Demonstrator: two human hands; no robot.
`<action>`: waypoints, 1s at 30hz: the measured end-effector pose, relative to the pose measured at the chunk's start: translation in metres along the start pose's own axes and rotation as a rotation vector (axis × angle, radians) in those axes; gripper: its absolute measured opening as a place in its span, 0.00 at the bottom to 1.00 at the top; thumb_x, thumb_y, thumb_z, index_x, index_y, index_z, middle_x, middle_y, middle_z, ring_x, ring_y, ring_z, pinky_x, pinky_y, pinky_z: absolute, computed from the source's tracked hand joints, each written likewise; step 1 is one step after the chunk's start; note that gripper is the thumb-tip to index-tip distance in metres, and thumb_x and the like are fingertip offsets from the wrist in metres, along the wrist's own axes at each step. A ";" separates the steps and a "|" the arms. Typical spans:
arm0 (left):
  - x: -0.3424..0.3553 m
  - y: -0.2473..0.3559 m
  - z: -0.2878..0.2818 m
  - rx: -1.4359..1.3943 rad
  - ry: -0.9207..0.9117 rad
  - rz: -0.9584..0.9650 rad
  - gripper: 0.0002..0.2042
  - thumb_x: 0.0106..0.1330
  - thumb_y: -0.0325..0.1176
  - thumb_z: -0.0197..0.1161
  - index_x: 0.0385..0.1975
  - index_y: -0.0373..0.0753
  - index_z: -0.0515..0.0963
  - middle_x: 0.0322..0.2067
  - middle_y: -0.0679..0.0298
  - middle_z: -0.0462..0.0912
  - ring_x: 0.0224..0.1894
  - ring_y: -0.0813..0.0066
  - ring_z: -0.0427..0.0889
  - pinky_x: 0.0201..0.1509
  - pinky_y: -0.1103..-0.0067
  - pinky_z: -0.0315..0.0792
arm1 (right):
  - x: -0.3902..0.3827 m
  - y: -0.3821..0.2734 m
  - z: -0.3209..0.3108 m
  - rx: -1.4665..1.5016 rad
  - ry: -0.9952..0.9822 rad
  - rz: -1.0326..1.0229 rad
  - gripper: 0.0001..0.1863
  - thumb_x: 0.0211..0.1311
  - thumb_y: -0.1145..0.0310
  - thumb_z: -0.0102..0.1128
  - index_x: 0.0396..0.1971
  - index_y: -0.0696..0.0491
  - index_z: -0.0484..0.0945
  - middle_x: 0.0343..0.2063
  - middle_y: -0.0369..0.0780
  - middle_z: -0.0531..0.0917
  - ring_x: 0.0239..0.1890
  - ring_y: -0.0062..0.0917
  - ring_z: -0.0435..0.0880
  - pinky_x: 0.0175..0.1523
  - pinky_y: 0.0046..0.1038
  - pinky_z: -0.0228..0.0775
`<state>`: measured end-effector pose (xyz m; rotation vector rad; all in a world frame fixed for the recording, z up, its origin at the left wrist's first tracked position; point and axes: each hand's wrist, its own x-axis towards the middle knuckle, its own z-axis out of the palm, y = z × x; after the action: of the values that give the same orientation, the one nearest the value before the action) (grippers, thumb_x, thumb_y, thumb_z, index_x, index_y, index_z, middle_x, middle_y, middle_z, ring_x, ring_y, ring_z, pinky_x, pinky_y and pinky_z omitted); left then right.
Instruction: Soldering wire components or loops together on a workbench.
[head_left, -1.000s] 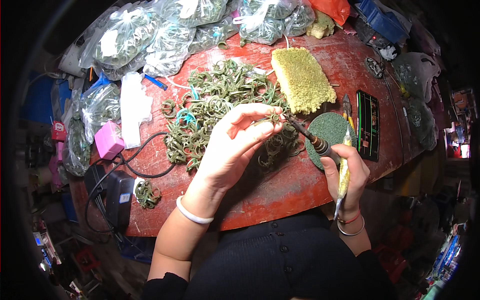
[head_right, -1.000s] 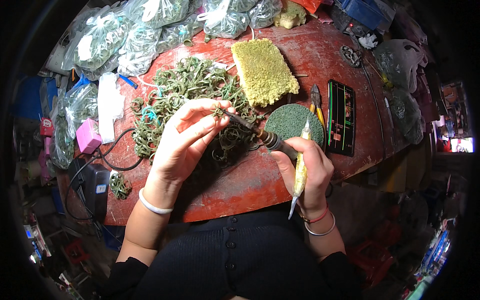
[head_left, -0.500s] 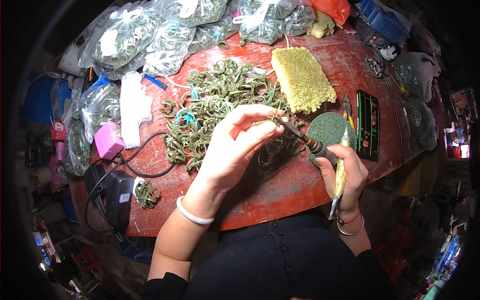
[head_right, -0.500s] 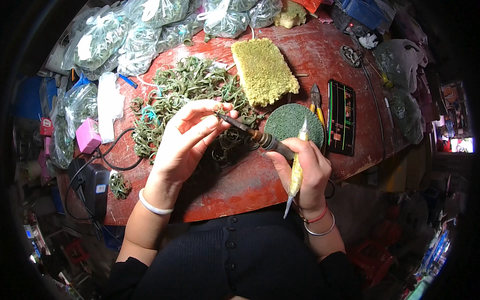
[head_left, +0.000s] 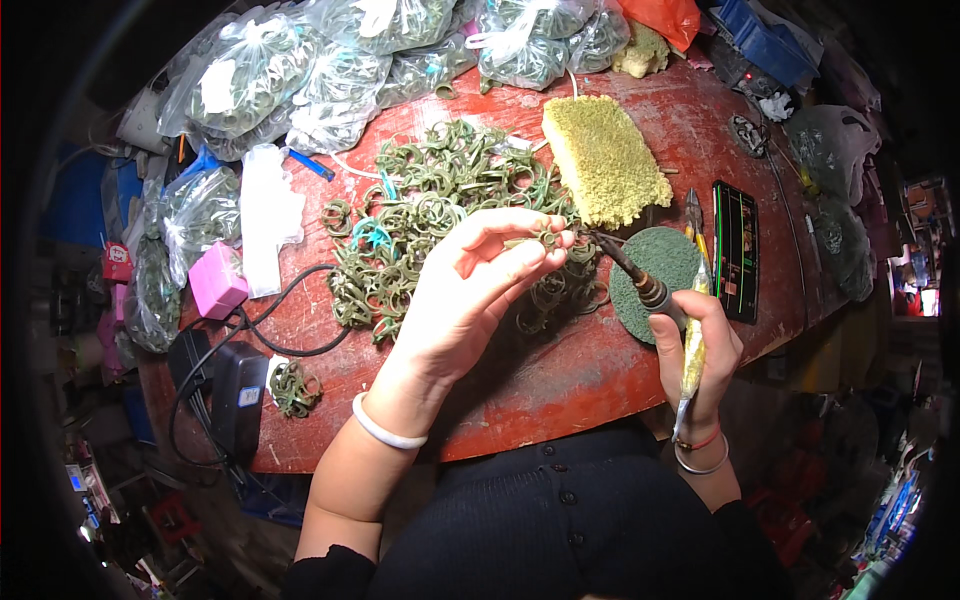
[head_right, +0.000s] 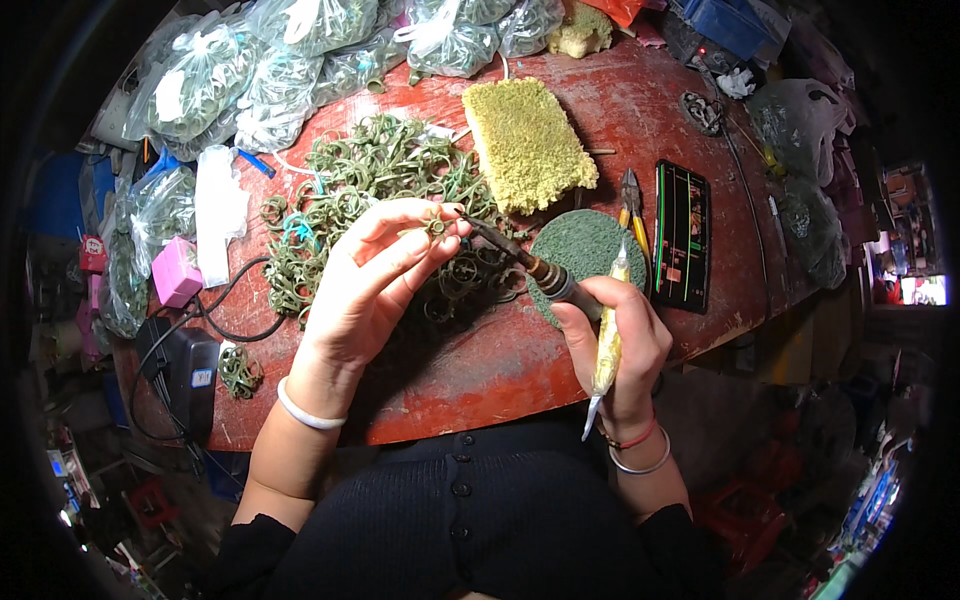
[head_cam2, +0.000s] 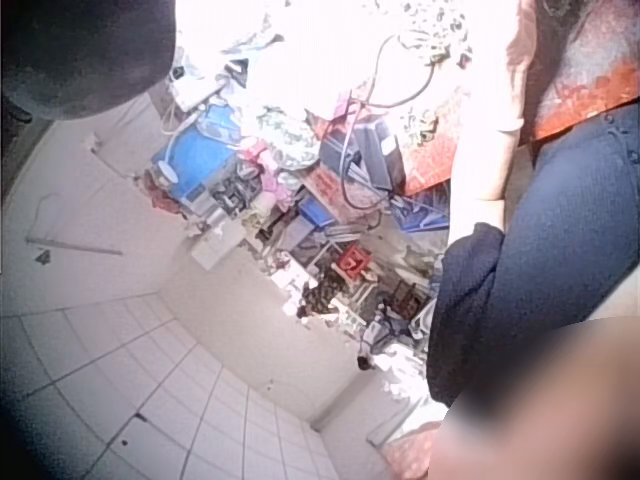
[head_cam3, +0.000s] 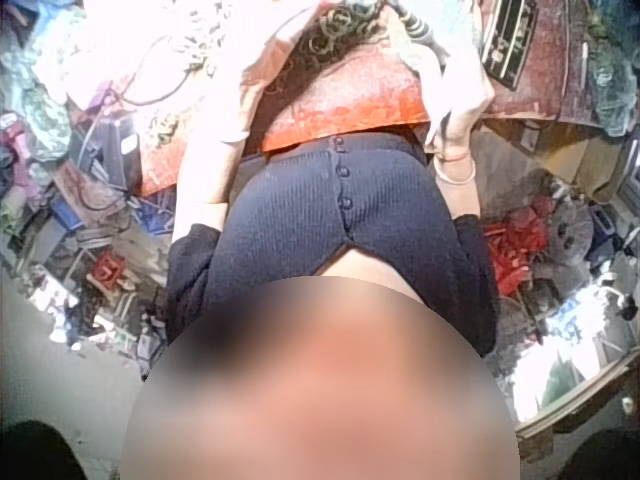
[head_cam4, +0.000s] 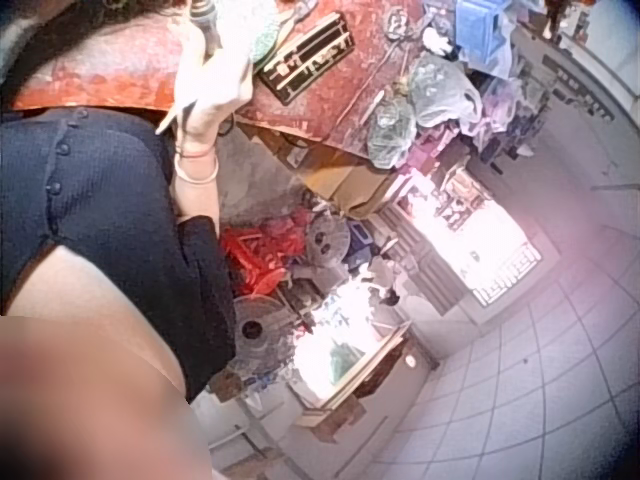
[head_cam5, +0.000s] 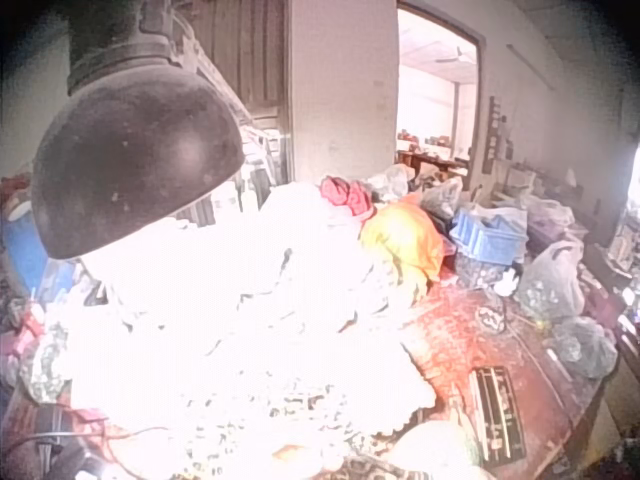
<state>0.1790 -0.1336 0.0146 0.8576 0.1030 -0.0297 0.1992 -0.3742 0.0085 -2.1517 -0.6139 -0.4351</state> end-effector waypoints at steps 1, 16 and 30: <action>0.000 0.000 0.000 0.000 0.000 0.000 0.13 0.66 0.24 0.62 0.49 0.34 0.75 0.48 0.56 0.81 0.52 0.68 0.81 0.60 0.75 0.75 | 0.000 0.001 -0.002 0.004 0.004 0.008 0.14 0.55 0.71 0.72 0.35 0.59 0.76 0.26 0.43 0.81 0.27 0.32 0.81 0.32 0.28 0.73; -0.007 0.022 0.000 0.498 0.202 0.016 0.06 0.66 0.32 0.63 0.37 0.37 0.77 0.29 0.71 0.75 0.29 0.88 0.68 0.31 0.87 0.63 | 0.036 0.006 -0.009 -0.226 0.094 0.016 0.11 0.56 0.71 0.71 0.34 0.57 0.76 0.24 0.44 0.80 0.24 0.37 0.80 0.31 0.29 0.71; -0.009 -0.005 0.008 1.362 -0.024 0.567 0.08 0.54 0.25 0.69 0.33 0.37 0.79 0.31 0.61 0.77 0.35 0.65 0.79 0.38 0.76 0.73 | 0.030 -0.024 0.020 0.239 -0.083 0.159 0.13 0.55 0.78 0.70 0.38 0.60 0.75 0.29 0.39 0.81 0.32 0.21 0.82 0.37 0.24 0.74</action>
<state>0.1698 -0.1431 0.0168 2.2177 -0.2245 0.4724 0.2121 -0.3367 0.0268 -1.9789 -0.5083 -0.1771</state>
